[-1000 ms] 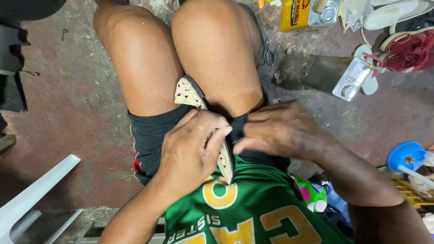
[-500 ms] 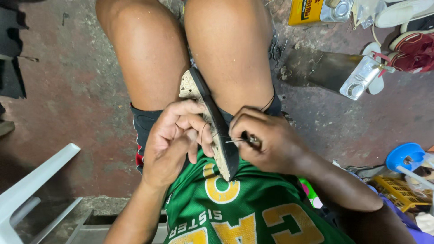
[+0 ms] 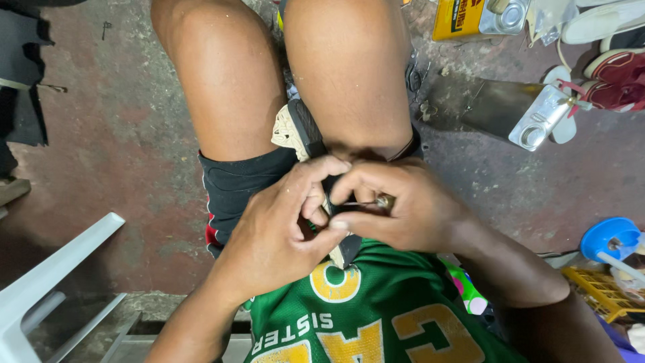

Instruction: The person stitches a leather shoe upper to its sole using a needle and thread while holding the shoe on their lap.

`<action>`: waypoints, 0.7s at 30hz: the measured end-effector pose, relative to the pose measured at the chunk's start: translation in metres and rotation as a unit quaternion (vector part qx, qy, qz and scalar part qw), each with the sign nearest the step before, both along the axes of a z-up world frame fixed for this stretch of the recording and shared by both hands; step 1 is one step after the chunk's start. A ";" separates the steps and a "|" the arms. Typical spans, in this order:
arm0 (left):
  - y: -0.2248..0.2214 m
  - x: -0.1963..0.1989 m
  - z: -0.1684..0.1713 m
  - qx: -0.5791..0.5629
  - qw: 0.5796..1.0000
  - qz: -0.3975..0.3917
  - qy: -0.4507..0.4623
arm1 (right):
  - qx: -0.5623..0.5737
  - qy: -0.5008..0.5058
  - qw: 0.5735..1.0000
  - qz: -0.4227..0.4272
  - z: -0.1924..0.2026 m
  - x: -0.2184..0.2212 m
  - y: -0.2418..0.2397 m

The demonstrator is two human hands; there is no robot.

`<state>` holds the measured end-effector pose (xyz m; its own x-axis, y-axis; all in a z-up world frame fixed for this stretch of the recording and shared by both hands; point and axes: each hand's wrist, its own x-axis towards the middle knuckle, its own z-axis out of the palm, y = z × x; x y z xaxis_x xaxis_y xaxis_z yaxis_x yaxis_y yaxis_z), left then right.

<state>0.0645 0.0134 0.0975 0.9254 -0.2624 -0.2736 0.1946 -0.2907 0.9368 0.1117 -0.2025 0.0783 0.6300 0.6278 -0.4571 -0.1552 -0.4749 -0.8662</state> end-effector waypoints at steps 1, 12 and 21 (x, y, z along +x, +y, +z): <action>0.000 -0.001 0.001 0.006 1.000 0.006 0.012 | 0.011 -0.021 1.000 0.007 0.003 0.002 0.005; -0.008 -0.012 -0.016 -0.159 0.973 0.128 0.104 | 0.120 -0.040 0.992 -0.004 0.038 0.020 -0.031; -0.003 -0.004 -0.001 -0.011 1.000 0.004 -0.009 | 0.041 -0.203 0.976 0.066 0.018 0.013 0.016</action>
<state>0.0605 0.0101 0.0964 0.9323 -0.2602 -0.2513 0.1800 -0.2690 0.9462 0.1247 -0.1866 0.0968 0.6593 0.7404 -0.1308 0.2674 -0.3934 -0.8796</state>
